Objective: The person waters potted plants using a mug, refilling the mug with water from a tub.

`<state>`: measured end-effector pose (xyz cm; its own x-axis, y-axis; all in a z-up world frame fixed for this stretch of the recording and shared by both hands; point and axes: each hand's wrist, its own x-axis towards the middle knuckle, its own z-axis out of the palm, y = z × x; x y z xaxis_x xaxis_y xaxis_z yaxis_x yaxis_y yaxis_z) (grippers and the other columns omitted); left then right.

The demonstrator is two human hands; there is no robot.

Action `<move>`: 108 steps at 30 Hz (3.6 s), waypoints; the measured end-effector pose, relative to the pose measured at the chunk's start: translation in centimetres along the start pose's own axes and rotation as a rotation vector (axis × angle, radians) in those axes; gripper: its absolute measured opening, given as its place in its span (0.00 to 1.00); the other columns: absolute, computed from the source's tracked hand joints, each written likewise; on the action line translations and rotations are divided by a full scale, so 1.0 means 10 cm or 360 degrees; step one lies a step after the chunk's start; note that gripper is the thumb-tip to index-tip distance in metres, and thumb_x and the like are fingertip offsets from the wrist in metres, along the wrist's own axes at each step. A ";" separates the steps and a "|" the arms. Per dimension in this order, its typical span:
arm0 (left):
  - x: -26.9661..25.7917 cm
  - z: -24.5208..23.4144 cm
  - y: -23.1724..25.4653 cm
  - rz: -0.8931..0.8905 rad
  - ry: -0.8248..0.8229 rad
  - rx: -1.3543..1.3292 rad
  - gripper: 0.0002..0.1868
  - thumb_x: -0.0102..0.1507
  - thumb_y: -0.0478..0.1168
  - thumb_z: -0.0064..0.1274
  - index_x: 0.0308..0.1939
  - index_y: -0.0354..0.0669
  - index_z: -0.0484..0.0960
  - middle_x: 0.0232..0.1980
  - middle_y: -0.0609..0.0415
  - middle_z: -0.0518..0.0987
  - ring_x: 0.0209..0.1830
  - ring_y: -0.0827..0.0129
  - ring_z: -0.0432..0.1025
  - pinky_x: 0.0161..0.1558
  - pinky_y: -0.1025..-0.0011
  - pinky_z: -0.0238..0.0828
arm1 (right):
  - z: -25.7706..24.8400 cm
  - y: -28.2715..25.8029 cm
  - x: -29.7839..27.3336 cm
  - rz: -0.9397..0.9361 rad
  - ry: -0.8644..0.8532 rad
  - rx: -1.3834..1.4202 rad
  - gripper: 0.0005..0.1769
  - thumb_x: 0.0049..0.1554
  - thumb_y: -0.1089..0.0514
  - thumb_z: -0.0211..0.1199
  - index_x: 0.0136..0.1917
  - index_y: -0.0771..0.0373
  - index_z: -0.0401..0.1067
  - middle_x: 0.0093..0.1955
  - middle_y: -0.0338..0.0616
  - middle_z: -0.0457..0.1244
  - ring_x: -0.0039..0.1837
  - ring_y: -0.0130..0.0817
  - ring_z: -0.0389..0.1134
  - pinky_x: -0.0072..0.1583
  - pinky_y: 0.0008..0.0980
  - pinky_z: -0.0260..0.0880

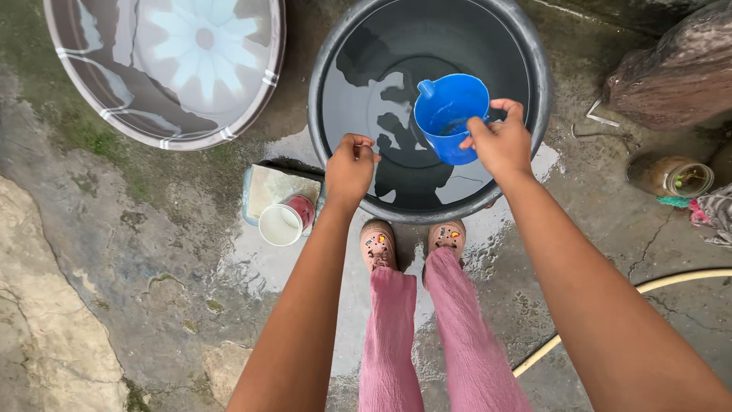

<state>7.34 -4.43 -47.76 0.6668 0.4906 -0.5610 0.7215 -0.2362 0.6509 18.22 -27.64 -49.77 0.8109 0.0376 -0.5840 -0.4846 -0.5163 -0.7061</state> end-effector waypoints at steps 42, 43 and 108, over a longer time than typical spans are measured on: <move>0.44 0.42 -0.73 -0.0115 -0.0307 0.0610 0.12 0.67 0.45 0.42 0.47 0.52 0.80 0.39 0.48 0.85 0.44 0.54 0.80 0.51 0.58 0.72 | 0.73 0.98 0.39 0.0299 -0.0014 -0.0263 0.30 0.53 0.52 0.66 0.66 0.62 0.62 0.35 0.38 0.71 0.40 0.22 0.72 0.43 0.25 0.70; 0.45 0.40 -0.72 -0.0150 -0.0309 0.0577 0.12 0.67 0.45 0.41 0.47 0.53 0.80 0.38 0.48 0.85 0.43 0.55 0.80 0.51 0.60 0.72 | 0.75 0.93 0.37 0.0206 0.0023 -0.0081 0.29 0.54 0.55 0.66 0.66 0.63 0.61 0.35 0.40 0.71 0.39 0.22 0.71 0.43 0.24 0.69; -7.16 -5.53 -2.03 0.0133 0.2424 -0.1538 0.11 0.71 0.45 0.42 0.46 0.47 0.79 0.40 0.60 0.85 0.34 0.78 0.76 0.36 0.76 0.70 | 2.84 -4.03 -8.07 -0.1187 -0.1869 0.0608 0.30 0.52 0.62 0.66 0.66 0.66 0.62 0.35 0.38 0.66 0.33 0.22 0.60 0.39 0.25 0.60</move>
<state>-65.41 11.58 7.48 -0.4476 0.8935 0.0344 -0.0246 -0.0508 0.9984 -37.05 14.46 14.45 0.2669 0.9575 0.1091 -0.2852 0.1866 -0.9401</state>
